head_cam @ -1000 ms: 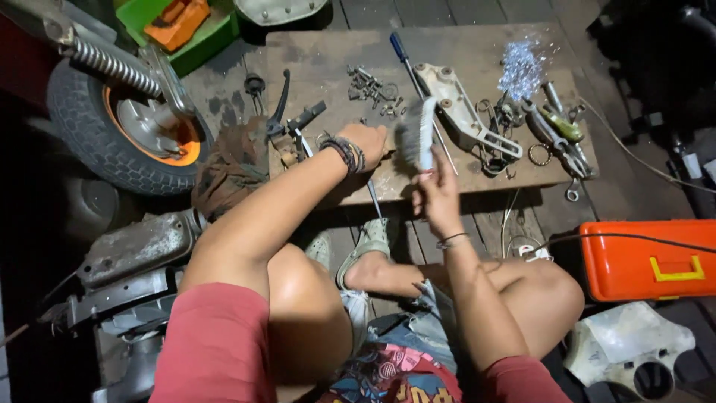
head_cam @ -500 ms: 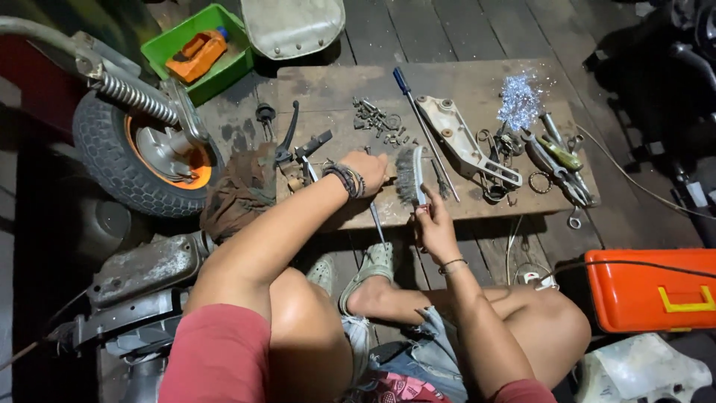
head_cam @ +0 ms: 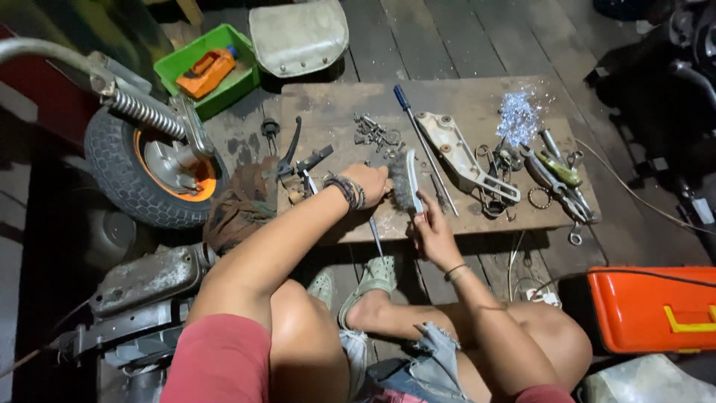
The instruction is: Cleaning metal motorcycle components using a wire brush on a low wooden work surface.
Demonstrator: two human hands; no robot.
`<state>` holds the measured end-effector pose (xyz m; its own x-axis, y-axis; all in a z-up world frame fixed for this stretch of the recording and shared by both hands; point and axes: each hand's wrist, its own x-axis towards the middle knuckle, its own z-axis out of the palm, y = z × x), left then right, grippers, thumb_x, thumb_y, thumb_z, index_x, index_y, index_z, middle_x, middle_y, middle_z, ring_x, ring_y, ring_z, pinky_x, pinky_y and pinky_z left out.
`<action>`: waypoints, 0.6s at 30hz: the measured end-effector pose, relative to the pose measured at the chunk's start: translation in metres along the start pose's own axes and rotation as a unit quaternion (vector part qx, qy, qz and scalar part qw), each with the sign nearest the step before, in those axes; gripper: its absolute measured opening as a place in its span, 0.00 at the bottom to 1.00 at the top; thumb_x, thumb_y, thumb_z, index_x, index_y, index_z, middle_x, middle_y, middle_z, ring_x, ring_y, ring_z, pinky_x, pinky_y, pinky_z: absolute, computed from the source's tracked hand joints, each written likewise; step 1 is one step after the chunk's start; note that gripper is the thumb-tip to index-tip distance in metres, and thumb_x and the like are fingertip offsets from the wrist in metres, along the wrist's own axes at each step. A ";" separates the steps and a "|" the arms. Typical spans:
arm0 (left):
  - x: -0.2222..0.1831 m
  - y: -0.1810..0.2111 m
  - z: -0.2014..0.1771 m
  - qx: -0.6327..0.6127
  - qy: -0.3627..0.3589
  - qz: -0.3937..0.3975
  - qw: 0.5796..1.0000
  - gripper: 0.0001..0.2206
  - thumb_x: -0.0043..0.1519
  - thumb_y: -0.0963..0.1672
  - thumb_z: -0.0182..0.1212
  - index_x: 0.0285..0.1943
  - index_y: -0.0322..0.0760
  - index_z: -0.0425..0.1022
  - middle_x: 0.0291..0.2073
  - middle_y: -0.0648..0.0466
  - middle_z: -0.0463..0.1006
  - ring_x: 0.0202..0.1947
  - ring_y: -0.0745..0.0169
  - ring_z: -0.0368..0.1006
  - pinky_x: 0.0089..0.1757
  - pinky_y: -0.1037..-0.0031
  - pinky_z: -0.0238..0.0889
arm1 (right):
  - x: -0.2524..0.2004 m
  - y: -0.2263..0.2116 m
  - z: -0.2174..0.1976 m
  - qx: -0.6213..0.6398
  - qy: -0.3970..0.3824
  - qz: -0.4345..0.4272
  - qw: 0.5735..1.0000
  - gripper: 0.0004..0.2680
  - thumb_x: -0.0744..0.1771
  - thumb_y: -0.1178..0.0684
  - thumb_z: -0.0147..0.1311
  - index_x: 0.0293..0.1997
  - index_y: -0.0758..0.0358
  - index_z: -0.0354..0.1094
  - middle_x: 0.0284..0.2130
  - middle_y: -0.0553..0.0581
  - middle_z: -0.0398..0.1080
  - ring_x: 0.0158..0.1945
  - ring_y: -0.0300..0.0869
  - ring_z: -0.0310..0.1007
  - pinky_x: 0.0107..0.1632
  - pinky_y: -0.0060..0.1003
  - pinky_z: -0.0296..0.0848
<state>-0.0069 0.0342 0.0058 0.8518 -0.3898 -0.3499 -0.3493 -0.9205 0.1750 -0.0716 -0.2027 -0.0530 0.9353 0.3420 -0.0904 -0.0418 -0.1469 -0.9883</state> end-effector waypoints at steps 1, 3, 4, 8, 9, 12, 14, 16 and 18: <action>0.001 -0.002 0.003 0.004 0.003 -0.001 1.000 0.17 0.70 0.50 0.40 0.46 0.33 0.68 0.37 0.39 0.81 0.41 0.38 0.80 0.45 0.51 0.73 | 0.002 0.007 -0.003 0.001 0.000 -0.005 1.000 0.22 0.69 0.63 0.42 0.74 0.56 0.51 0.27 0.56 0.65 0.17 0.45 0.71 0.21 0.34 0.71; 0.004 -0.005 0.013 0.014 0.006 -0.003 1.000 0.17 0.69 0.51 0.42 0.46 0.33 0.67 0.38 0.39 0.81 0.43 0.38 0.80 0.46 0.51 0.73 | 0.005 0.022 -0.010 -0.063 0.025 0.026 0.997 0.22 0.68 0.62 0.45 0.73 0.57 0.55 0.31 0.55 0.68 0.25 0.43 0.72 0.30 0.39 0.74; 0.001 -0.004 0.004 0.017 0.009 -0.004 1.000 0.17 0.69 0.51 0.42 0.46 0.33 0.67 0.38 0.39 0.81 0.43 0.38 0.80 0.46 0.51 0.73 | 0.003 0.006 -0.006 -0.062 0.024 0.022 0.998 0.22 0.68 0.62 0.45 0.73 0.57 0.55 0.31 0.55 0.68 0.25 0.43 0.72 0.30 0.39 0.74; -0.007 0.002 -0.001 -0.001 0.004 -0.008 1.000 0.16 0.68 0.50 0.42 0.46 0.33 0.67 0.37 0.39 0.81 0.43 0.37 0.80 0.45 0.51 0.73 | -0.014 -0.023 0.008 -0.084 0.043 0.022 0.995 0.23 0.68 0.60 0.48 0.74 0.54 0.55 0.33 0.56 0.71 0.34 0.43 0.72 0.41 0.41 0.75; -0.006 0.003 0.000 0.006 0.011 -0.012 1.000 0.15 0.68 0.50 0.44 0.45 0.34 0.67 0.37 0.40 0.81 0.42 0.38 0.80 0.45 0.51 0.73 | -0.016 -0.023 0.011 -0.100 0.045 0.018 0.994 0.23 0.68 0.60 0.48 0.75 0.53 0.55 0.34 0.55 0.71 0.35 0.43 0.72 0.43 0.41 0.75; 0.005 -0.006 0.017 0.012 0.010 -0.015 1.000 0.15 0.67 0.50 0.44 0.46 0.35 0.66 0.37 0.41 0.82 0.43 0.37 0.80 0.45 0.51 0.73 | -0.015 -0.004 0.004 -0.129 0.049 0.038 0.990 0.23 0.68 0.59 0.49 0.73 0.49 0.57 0.33 0.59 0.73 0.36 0.49 0.74 0.43 0.46 0.74; -0.001 -0.003 0.005 0.009 0.008 -0.015 1.000 0.15 0.67 0.50 0.44 0.46 0.35 0.67 0.38 0.40 0.82 0.43 0.37 0.80 0.46 0.51 0.72 | -0.015 -0.014 0.003 -0.126 0.059 0.035 0.990 0.22 0.68 0.59 0.49 0.73 0.49 0.58 0.33 0.59 0.73 0.37 0.48 0.74 0.44 0.46 0.74; -0.005 0.002 0.002 0.001 0.002 -0.012 1.000 0.15 0.68 0.50 0.44 0.46 0.34 0.67 0.38 0.39 0.82 0.43 0.36 0.80 0.46 0.50 0.72 | -0.023 -0.025 0.005 -0.126 0.068 0.040 0.989 0.22 0.68 0.59 0.49 0.73 0.48 0.58 0.34 0.58 0.74 0.37 0.48 0.74 0.45 0.45 0.74; -0.003 0.002 0.002 0.007 0.004 -0.013 1.000 0.15 0.68 0.50 0.44 0.46 0.35 0.67 0.39 0.39 0.82 0.44 0.36 0.80 0.47 0.50 0.72 | -0.029 -0.040 0.013 -0.118 0.068 0.031 0.990 0.22 0.68 0.59 0.49 0.73 0.48 0.57 0.35 0.59 0.74 0.39 0.49 0.75 0.47 0.47 0.74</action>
<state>-0.0112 0.0339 0.0051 0.8641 -0.3657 -0.3459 -0.3326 -0.9306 0.1531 -0.1013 -0.1944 -0.0128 0.9730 0.1992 -0.1164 -0.0323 -0.3819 -0.9236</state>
